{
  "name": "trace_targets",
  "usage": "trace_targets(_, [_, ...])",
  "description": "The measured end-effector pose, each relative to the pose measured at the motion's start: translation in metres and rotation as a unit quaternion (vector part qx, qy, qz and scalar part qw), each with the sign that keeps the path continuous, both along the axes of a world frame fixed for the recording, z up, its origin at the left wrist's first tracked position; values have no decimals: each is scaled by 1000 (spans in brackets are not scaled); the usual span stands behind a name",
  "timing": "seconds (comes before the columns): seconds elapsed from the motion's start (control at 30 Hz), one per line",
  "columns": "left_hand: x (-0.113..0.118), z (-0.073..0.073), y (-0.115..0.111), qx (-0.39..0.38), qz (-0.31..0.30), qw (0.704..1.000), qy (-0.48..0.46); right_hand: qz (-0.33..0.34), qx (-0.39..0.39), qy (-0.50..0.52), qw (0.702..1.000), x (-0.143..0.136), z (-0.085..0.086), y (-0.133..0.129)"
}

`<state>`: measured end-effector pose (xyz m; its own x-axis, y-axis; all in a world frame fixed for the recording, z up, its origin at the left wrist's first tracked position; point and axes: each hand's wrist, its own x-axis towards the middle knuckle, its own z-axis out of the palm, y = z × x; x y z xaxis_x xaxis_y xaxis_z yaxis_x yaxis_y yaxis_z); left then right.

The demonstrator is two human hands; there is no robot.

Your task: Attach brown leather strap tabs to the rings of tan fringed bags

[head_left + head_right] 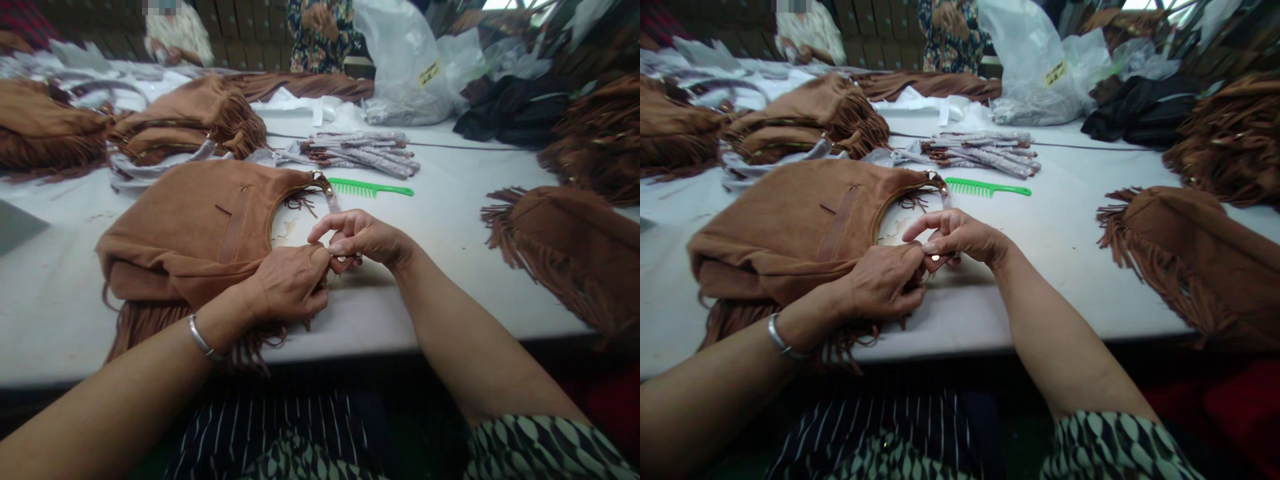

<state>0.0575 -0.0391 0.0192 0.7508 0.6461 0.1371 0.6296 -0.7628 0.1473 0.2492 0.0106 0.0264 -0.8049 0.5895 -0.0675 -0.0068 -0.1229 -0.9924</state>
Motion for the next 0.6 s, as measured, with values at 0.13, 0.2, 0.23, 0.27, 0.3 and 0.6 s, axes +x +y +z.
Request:
trace_targets(0.13, [5,-3,-1,23,89,995,-27,-107,50,-45,992,3,2,-6])
trace_targets(0.2, [8,-6,-1,53,142,987,-49,-136,109,-91,980,6,6,-9])
trace_targets(0.23, [8,-8,-1,65,158,983,-61,-130,136,-121,975,8,8,-11])
trace_targets(0.27, [9,-9,-1,70,165,981,-75,-112,154,-148,970,9,9,-12])
trace_targets(0.3, [8,-10,-1,73,167,979,-88,-94,160,-166,969,10,11,-12])
trace_targets(0.6, [0,-11,3,18,37,996,-78,-50,71,-98,991,7,7,-5])
